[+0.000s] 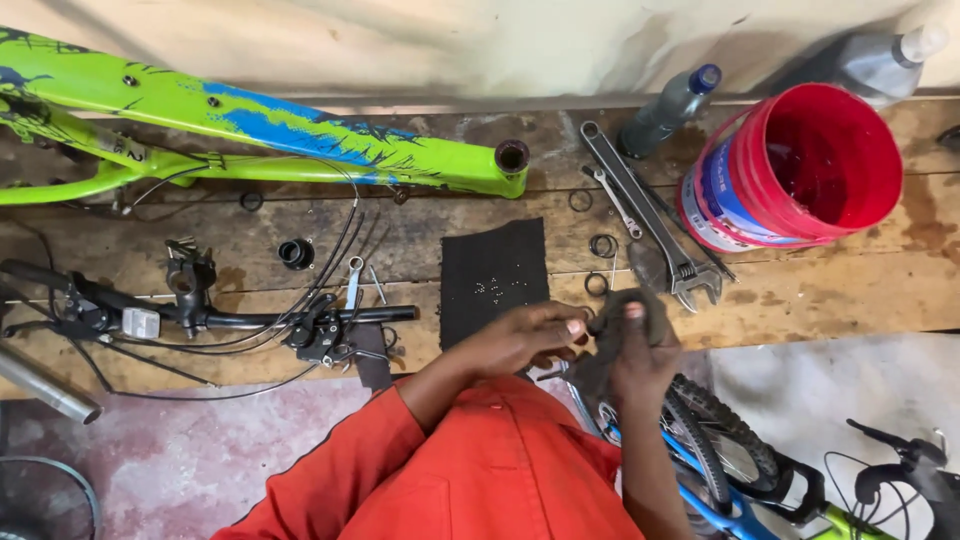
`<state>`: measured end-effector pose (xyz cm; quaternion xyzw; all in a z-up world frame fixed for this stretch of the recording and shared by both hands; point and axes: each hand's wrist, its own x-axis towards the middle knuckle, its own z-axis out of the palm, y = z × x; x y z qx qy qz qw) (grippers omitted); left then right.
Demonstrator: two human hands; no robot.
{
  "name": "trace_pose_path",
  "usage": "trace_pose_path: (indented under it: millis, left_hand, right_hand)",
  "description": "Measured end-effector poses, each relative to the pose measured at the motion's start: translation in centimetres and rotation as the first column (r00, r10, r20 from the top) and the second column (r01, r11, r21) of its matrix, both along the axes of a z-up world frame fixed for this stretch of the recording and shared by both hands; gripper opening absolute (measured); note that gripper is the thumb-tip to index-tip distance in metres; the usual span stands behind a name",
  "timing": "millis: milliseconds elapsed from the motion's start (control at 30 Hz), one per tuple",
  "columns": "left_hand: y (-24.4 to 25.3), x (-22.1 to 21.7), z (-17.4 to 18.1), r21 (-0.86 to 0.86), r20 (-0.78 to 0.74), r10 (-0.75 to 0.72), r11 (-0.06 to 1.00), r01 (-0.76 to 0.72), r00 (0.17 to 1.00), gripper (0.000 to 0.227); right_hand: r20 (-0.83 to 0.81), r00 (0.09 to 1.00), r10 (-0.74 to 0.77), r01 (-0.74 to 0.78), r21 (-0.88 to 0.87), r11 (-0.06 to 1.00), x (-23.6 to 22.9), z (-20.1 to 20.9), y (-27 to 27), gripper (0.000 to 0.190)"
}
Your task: Assembling bicycle headset components by placing ball bearings into the headset cup on the frame.
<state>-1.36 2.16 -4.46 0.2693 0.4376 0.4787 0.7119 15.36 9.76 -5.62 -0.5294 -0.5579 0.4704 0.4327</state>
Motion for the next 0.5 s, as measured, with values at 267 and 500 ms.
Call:
trace_pose_path:
  millis: [267, 500]
  left_hand:
    - [0.6, -0.9, -1.6, -0.064, -0.029, 0.152, 0.986, -0.153, 0.988, 0.046]
    - [0.4, -1.4, -4.7, -0.076, -0.095, 0.264, 0.959, -0.272, 0.96, 0.042]
  right_hand:
    - [0.505, 0.749, -0.429, 0.192, 0.455, 0.87, 3.0, -0.8, 5.3, 0.037]
    - [0.839, 0.478, -0.259, -0.187, 0.386, 0.904, 2.9, -2.6, 6.7, 0.085]
